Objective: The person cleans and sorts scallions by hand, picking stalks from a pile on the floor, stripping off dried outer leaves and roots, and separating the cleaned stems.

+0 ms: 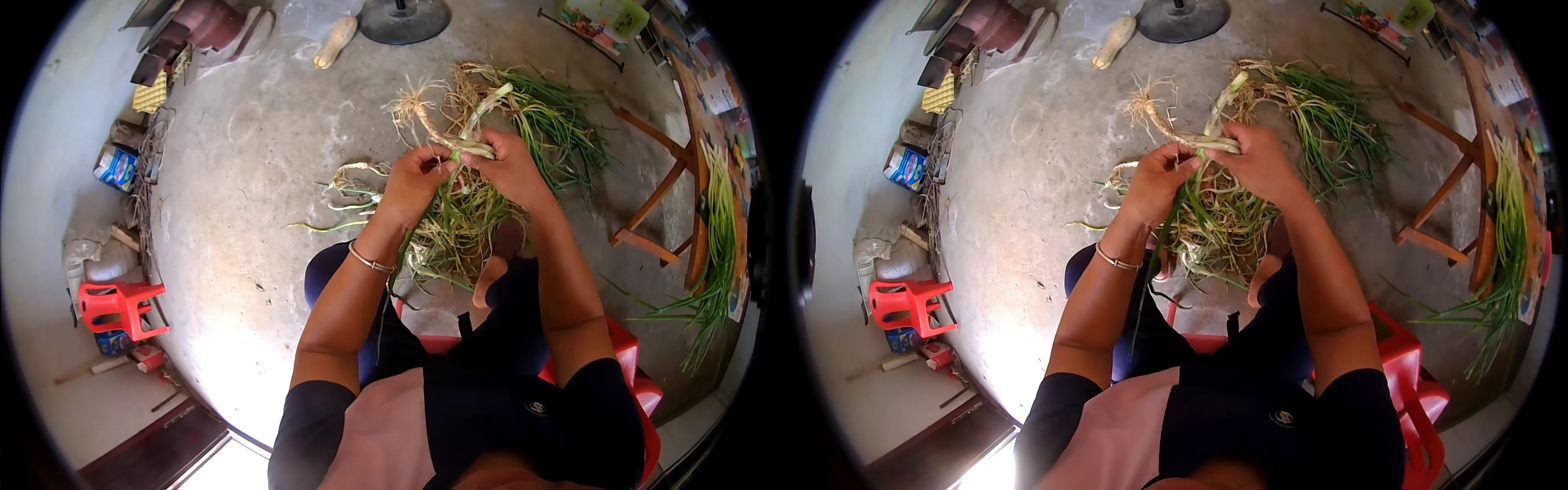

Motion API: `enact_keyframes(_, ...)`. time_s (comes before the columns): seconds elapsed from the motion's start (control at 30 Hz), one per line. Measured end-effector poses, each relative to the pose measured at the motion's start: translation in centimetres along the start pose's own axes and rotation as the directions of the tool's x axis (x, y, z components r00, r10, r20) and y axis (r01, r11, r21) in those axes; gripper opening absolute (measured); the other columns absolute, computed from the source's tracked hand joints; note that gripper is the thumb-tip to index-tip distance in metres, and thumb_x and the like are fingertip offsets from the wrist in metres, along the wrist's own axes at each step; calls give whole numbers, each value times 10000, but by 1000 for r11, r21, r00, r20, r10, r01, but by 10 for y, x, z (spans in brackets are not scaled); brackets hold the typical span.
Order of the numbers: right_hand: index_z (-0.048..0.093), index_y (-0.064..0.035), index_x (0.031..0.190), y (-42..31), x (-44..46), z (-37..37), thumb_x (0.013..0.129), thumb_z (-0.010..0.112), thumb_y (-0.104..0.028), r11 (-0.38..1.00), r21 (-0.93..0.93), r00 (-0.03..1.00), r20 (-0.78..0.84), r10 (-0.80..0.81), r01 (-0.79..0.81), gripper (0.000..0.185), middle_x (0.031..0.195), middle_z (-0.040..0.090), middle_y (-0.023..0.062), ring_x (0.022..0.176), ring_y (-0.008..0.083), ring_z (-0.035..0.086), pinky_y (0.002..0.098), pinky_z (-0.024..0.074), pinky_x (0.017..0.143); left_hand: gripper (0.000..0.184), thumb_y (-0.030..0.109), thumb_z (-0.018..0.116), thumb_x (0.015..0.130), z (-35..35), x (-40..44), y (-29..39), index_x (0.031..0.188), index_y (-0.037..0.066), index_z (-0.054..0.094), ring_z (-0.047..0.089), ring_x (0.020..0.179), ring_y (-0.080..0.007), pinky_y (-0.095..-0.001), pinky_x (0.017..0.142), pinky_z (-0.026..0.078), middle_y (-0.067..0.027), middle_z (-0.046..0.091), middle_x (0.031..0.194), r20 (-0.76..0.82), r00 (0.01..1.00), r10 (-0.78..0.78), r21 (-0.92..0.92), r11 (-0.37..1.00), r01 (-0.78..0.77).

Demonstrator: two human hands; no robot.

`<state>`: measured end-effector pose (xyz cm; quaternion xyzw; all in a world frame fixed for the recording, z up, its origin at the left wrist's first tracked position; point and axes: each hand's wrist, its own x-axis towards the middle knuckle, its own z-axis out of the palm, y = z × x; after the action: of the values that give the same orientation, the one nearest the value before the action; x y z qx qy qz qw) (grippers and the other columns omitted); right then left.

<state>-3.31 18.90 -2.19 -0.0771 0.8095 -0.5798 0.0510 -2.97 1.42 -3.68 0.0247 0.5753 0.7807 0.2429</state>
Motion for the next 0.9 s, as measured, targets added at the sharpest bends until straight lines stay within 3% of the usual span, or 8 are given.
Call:
enact_keyframes(0.1, 574, 10, 825, 0, 1, -2, 769, 634, -140, 999, -38, 1000, 18, -4, 4, 172, 620, 545, 52, 565, 99, 452, 276, 388, 537, 144, 66, 561, 839, 0, 1, -1, 969, 6, 551, 554, 716, -88, -212, 647, 461, -43, 586, 802, -41, 997, 60, 159, 986, -53)
enact_keyframes(0.3, 571, -27, 875, 7, 1, -4, 818, 600, -156, 974, 196, 988, 128, 92, -116, 145, 664, 546, 4, 531, 57, 447, 219, 370, 491, 167, 99, 569, 840, -1, -1, 6, 986, 20, 552, 538, 719, -100, -246, 670, 453, -36, 580, 821, 32, 993, -114, -180, 977, 118)
enact_keyframes(0.4, 571, -53, 894, 4, 0, -13, 840, 577, -154, 929, 338, 986, 111, 122, -153, 115, 680, 530, -23, 537, 41, 444, 186, 364, 487, 139, 90, 544, 850, -2, 0, 8, 962, 8, 536, 542, 698, -107, -237, 634, 443, -33, 579, 806, -84, 990, -110, -270, 959, 84)
enact_keyframes(0.5, 569, -52, 912, 2, 0, -32, 843, 570, -149, 899, 414, 989, 21, 145, -141, 119, 686, 544, -14, 530, 41, 437, 181, 359, 484, 45, 61, 499, 870, -9, 6, 6, 897, 28, 511, 540, 669, -150, -291, 631, 462, -57, 570, 790, -388, 920, 47, -425, 877, -225)
enact_keyframes(0.6, 573, -36, 961, 11, 2, -50, 824, 587, -140, 932, 340, 987, -53, 150, -124, 172, 684, 550, -10, 556, 49, 464, 187, 379, 503, 30, 60, 480, 878, -28, 10, 7, 897, 46, 499, 569, 788, -217, -349, 718, 481, -84, 569, 823, -507, 835, 212, -352, 834, -425)
enact_keyframes(0.73, 569, -6, 1047, 12, 3, -28, 793, 620, -129, 998, 24, 995, -88, 51, -49, 287, 707, 564, -5, 681, 79, 530, 206, 425, 609, 51, 68, 496, 873, -26, 6, 12, 905, 38, 521, 577, 774, -211, -342, 726, 480, -90, 588, 831, -250, 957, 144, -446, 861, -246)
enact_keyframes(0.77, 579, 4, 1038, 19, 5, -17, 773, 651, -138, 986, -43, 968, -187, -169, 164, 309, 758, 587, 9, 751, 89, 537, 221, 430, 673, 66, 69, 512, 866, -23, 5, 11, 917, 33, 533, 576, 765, -195, -324, 719, 481, -85, 592, 835, -182, 976, 117, -443, 877, -187)
enact_keyframes(0.9, 588, 0, 994, 5, 8, 6, 795, 627, -83, 992, 127, 993, -121, 2, 14, 219, 907, 614, 16, 755, 48, 526, 200, 428, 696, 114, 53, 549, 842, -6, 1, 8, 952, 21, 547, 564, 758, -153, -281, 673, 479, -63, 591, 839, -100, 995, 20, -401, 914, -59)
